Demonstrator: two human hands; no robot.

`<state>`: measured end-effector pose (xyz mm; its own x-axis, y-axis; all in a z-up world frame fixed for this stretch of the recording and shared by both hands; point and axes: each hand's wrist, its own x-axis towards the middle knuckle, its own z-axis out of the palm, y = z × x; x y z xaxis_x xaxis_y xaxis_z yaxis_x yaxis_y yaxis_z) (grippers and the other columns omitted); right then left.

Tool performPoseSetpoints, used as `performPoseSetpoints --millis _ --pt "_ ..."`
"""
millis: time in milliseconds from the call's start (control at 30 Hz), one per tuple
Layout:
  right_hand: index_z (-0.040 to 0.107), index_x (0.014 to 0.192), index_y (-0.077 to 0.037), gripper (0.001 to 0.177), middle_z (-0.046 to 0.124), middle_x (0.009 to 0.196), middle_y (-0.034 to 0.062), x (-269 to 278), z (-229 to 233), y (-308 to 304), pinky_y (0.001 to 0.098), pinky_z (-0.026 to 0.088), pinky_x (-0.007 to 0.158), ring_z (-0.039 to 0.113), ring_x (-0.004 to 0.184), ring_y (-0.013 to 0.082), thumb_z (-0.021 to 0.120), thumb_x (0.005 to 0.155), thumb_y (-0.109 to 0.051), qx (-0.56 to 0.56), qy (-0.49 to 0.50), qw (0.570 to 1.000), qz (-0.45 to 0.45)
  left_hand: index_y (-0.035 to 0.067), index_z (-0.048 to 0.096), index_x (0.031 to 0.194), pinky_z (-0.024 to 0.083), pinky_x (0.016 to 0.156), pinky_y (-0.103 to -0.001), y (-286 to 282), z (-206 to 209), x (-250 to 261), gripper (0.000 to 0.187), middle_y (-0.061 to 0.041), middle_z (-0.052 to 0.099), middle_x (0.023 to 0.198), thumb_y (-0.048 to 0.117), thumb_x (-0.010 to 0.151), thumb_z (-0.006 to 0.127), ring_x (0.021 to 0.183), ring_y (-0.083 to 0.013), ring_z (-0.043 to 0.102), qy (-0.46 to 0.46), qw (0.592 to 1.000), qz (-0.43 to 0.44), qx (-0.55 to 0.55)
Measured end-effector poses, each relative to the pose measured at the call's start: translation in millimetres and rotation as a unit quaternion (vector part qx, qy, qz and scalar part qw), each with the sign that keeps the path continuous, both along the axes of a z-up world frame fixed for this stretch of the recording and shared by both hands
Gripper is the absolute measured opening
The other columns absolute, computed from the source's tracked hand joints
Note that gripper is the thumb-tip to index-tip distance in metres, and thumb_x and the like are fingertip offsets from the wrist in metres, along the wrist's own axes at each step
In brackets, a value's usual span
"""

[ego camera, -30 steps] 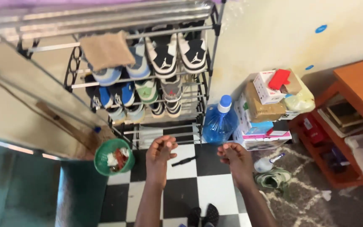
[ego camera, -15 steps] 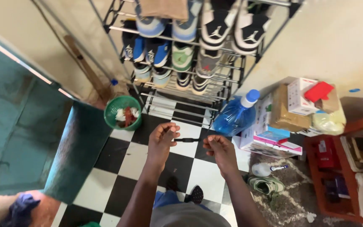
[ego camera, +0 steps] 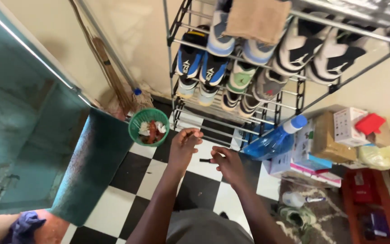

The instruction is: Organizing and inspecting various sneakers on a metal shoe rack, including checking and removing shoe inserts.

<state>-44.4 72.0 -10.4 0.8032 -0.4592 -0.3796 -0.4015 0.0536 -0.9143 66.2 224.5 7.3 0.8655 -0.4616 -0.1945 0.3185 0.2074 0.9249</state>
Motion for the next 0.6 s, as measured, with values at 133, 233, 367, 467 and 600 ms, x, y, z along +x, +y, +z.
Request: performPoseSetpoints --millis 133,233,367,467,600 --pt "0.072 0.124 -0.003 0.047 0.077 0.087 0.0078 28 -20 34 0.0303 0.05 0.065 0.071 0.075 0.0143 0.069 0.093 -0.038 -0.155 0.083 0.982 0.072 0.004 0.067 0.119 0.051 0.072 -0.03 28 -17 27 0.041 -0.006 0.075 0.112 0.036 0.094 0.068 0.095 -0.0149 0.069 -0.008 1.0 0.0 -0.002" --pt "0.068 0.127 -0.002 0.055 0.077 0.088 0.0088 55 -35 51 0.0305 0.052 0.067 0.069 0.076 0.0138 0.071 0.09 -0.042 -0.121 0.079 0.987 0.073 0.007 0.066 0.119 0.052 0.072 -0.031 43 -16 52 0.042 -0.003 0.075 0.112 0.039 0.092 0.068 0.095 -0.0127 0.068 0.005 0.999 -0.008 0.05" --pt "0.069 0.125 -0.002 0.058 0.078 0.095 0.0096 68 -79 39 0.0331 0.055 0.071 0.071 0.077 0.0198 0.07 0.088 -0.046 -0.131 0.103 0.983 0.081 0.008 0.067 0.118 0.053 0.076 -0.031 44 -27 65 0.04 -0.003 0.074 0.11 0.039 0.093 0.067 0.095 -0.0115 0.069 0.052 0.996 -0.035 0.07" --pt "0.069 0.125 0.0 0.061 0.075 0.111 0.0139 87 -124 22 0.0361 0.056 0.086 0.074 0.097 0.0261 0.072 0.089 -0.05 -0.228 0.115 0.962 0.098 0.007 0.066 0.12 0.05 0.075 -0.031 42 -40 70 0.041 -0.003 0.074 0.11 0.039 0.094 0.066 0.094 -0.0124 0.068 0.065 0.996 -0.023 0.06" --pt "0.048 0.144 0.002 0.08 0.052 0.148 0.022 124 -156 -14 0.0435 0.041 0.112 0.048 0.139 0.0358 0.071 0.089 -0.052 -0.333 0.075 0.932 0.122 0.006 0.064 0.122 0.05 0.072 -0.028 34 -37 78 0.043 -0.005 0.076 0.112 0.033 0.089 0.068 0.094 -0.0125 0.07 0.061 0.995 -0.041 0.06"
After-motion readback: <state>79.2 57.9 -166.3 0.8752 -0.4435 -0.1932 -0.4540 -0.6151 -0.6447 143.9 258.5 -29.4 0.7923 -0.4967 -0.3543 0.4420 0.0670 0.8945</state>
